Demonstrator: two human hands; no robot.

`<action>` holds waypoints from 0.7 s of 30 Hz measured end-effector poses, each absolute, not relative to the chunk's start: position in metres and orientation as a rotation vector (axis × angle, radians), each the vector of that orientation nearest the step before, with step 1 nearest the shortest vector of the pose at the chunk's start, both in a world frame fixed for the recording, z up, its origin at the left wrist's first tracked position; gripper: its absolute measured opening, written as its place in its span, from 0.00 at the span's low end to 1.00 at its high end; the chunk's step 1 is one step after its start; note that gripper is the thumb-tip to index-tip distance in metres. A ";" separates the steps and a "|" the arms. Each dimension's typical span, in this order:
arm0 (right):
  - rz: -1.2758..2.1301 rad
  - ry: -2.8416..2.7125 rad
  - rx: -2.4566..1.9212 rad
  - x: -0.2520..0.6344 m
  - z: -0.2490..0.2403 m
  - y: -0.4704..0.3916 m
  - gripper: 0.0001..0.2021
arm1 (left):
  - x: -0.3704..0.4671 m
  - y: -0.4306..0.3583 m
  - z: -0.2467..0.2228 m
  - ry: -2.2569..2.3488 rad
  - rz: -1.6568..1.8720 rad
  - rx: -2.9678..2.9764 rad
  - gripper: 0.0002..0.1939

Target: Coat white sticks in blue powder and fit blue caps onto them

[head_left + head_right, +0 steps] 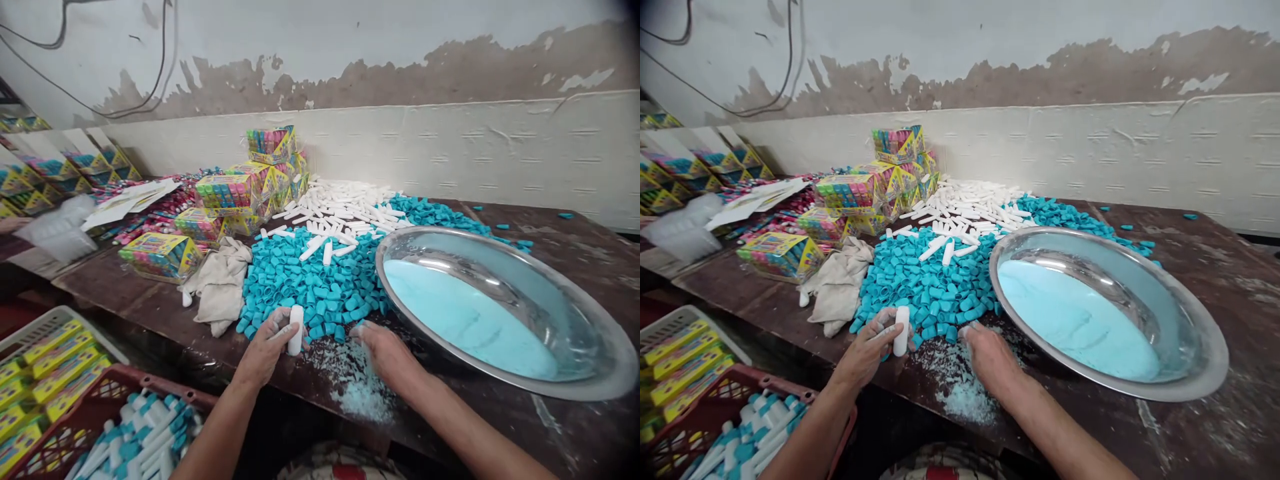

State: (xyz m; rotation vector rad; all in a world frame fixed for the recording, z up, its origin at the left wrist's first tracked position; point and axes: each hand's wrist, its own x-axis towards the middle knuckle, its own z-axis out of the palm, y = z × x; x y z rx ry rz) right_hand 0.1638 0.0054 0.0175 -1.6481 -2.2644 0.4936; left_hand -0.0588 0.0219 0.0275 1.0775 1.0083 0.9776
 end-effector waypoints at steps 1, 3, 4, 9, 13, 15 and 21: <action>0.470 -2.280 -1.698 0.160 0.014 0.013 0.14 | -0.062 0.020 0.025 1.002 0.986 1.059 0.15; 0.418 -2.318 -1.761 0.153 0.011 0.025 0.13 | -0.068 0.018 0.021 0.987 1.013 1.036 0.15; 0.398 -2.336 -1.765 0.150 0.011 0.029 0.12 | -0.071 0.017 0.020 0.984 1.028 1.031 0.14; 0.244 -2.477 -1.686 0.125 0.013 0.036 0.11 | -0.080 0.015 0.018 0.989 1.081 1.000 0.14; 0.064 -2.590 -1.611 0.106 0.010 0.035 0.10 | -0.082 0.013 0.018 0.989 1.105 0.974 0.15; -0.019 -2.625 -1.569 0.101 0.007 0.035 0.10 | -0.083 0.012 0.018 0.992 1.106 0.980 0.15; -0.003 -2.576 -1.517 0.113 -0.002 0.033 0.10 | -0.079 0.008 0.013 0.923 1.063 1.025 0.14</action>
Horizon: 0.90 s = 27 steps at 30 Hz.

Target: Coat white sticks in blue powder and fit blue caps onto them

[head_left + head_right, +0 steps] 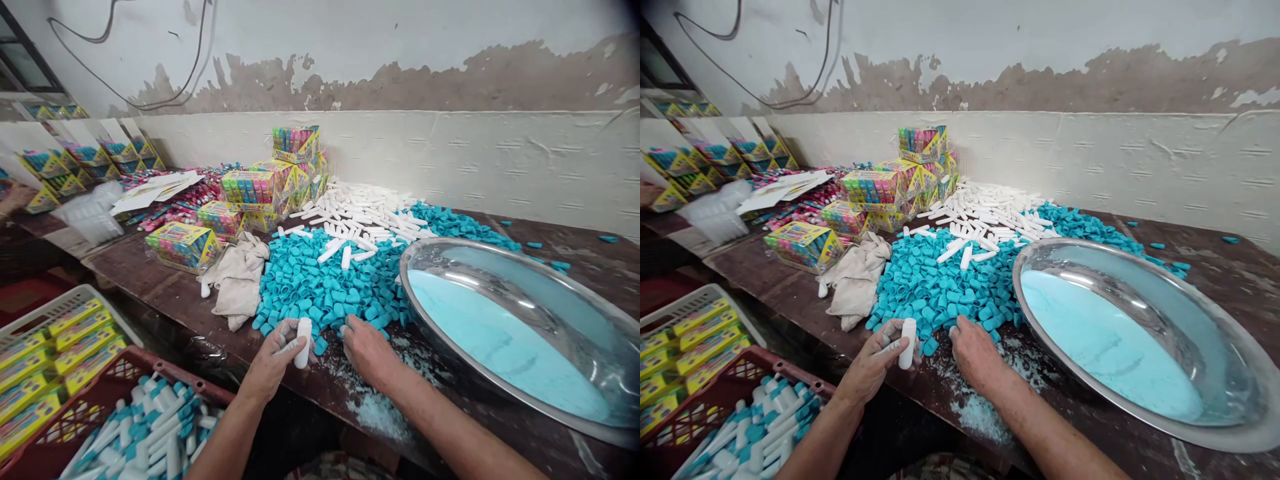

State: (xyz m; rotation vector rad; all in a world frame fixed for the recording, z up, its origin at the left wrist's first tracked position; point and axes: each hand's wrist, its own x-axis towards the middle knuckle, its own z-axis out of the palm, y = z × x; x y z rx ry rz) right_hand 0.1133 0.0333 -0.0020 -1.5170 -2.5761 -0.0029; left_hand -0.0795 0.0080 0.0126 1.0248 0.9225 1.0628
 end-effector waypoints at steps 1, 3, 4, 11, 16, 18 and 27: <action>0.085 -2.506 -1.519 0.118 -0.002 0.033 0.09 | -0.077 0.007 0.011 0.898 1.037 1.052 0.13; 0.307 -2.304 -1.499 0.126 0.001 0.030 0.08 | -0.070 0.006 0.009 0.838 0.965 1.123 0.13; 0.430 -2.184 -1.484 0.130 0.003 0.027 0.07 | -0.066 0.005 0.008 0.805 0.927 1.162 0.13; 1.317 -1.449 -1.248 0.150 0.026 -0.004 0.09 | -0.040 0.003 0.007 0.784 0.707 1.403 0.12; 1.227 -1.572 -1.311 0.157 0.028 -0.020 0.08 | -0.031 0.001 0.006 0.809 0.605 1.498 0.12; 1.002 -1.696 -1.369 0.158 0.026 -0.025 0.06 | -0.030 0.000 0.007 0.823 0.597 1.521 0.12; 0.593 -1.875 -1.286 0.159 0.028 -0.034 0.05 | -0.026 -0.005 0.018 0.836 0.616 1.515 0.10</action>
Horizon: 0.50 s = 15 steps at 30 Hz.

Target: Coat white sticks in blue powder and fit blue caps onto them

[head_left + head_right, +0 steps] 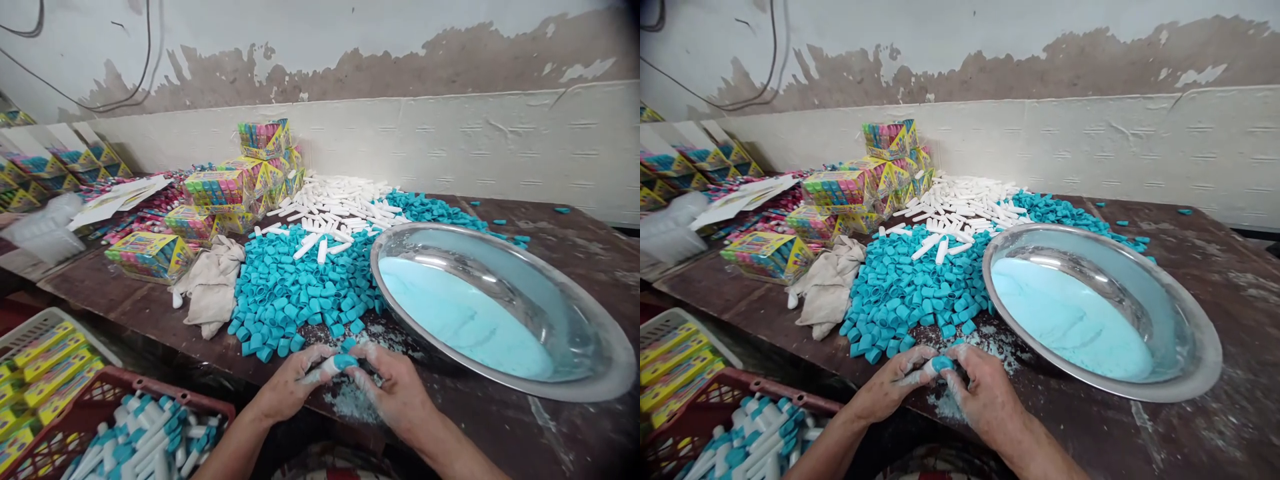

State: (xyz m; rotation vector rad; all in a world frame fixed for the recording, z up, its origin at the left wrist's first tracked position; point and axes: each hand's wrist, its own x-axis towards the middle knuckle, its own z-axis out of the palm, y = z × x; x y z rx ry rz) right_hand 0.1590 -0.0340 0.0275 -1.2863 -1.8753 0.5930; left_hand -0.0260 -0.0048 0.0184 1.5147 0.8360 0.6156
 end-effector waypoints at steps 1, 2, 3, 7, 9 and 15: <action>0.597 -1.847 -1.293 0.160 0.028 -0.034 0.06 | -0.028 -0.005 0.018 0.840 0.627 1.500 0.10; 0.603 -1.812 -1.316 0.162 0.027 -0.033 0.07 | -0.032 -0.004 0.017 0.851 0.648 1.483 0.10; 0.612 -1.786 -1.353 0.164 0.026 -0.032 0.07 | -0.037 -0.003 0.016 0.867 0.680 1.464 0.10; 0.713 -1.951 -1.496 0.164 0.015 -0.020 0.07 | -0.068 0.003 0.014 0.977 0.902 1.332 0.12; 0.801 -2.107 -1.552 0.160 0.008 -0.011 0.06 | -0.084 0.006 0.014 1.017 1.018 1.248 0.13; 0.470 -2.473 -1.756 0.137 0.008 0.008 0.08 | -0.109 0.008 0.005 1.077 1.143 1.108 0.16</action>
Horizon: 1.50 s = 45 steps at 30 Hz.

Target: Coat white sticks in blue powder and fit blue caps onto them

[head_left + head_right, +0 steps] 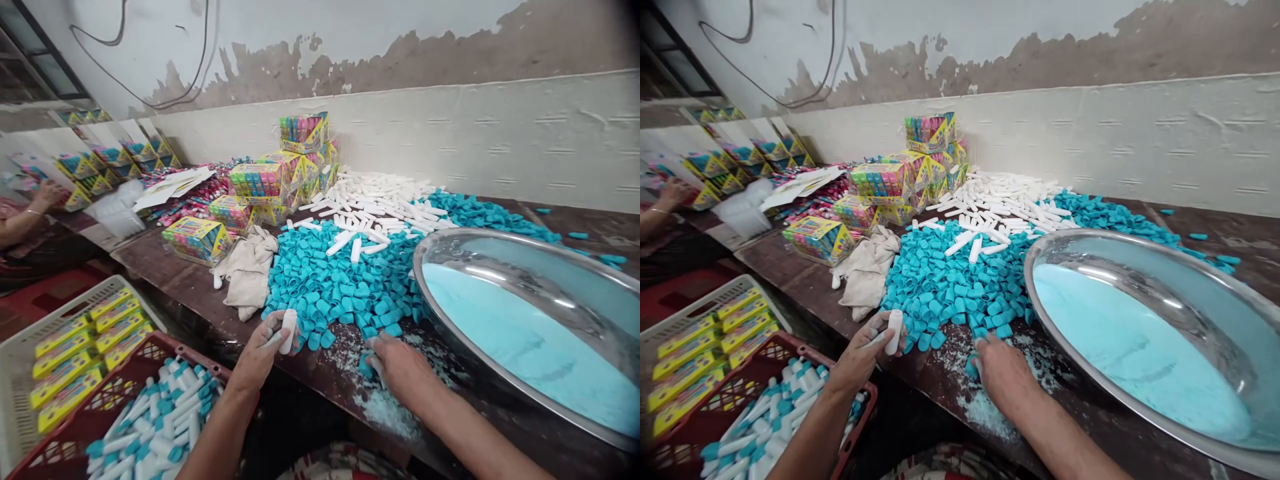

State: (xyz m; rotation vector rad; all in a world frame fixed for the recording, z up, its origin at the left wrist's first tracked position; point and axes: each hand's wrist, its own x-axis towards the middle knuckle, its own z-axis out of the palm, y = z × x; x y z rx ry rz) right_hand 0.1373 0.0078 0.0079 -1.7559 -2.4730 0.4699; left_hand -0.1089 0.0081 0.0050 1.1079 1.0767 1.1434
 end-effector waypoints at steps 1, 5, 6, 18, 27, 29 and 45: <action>0.371 -2.501 -1.752 0.132 0.010 0.009 0.10 | -0.110 0.008 0.003 1.087 1.157 1.078 0.16; 0.196 -2.652 -1.436 0.105 0.016 0.017 0.13 | -0.116 0.008 -0.005 1.120 1.298 1.008 0.15; 0.142 -2.662 -1.349 0.097 0.016 0.021 0.14 | -0.117 0.009 -0.006 1.135 1.336 1.001 0.15; 0.197 -2.658 -1.097 0.141 -0.012 0.025 0.17 | -0.093 0.022 -0.016 1.052 1.288 0.960 0.16; 0.414 -2.249 -1.348 0.164 0.007 0.000 0.13 | -0.077 0.023 -0.012 0.987 1.283 0.962 0.15; 0.471 -2.321 -1.345 0.158 0.011 -0.004 0.12 | -0.079 0.019 -0.010 0.991 1.299 0.950 0.16; 0.680 -2.201 -1.613 0.137 0.011 0.014 0.03 | -0.075 -0.004 0.000 0.924 1.204 1.001 0.13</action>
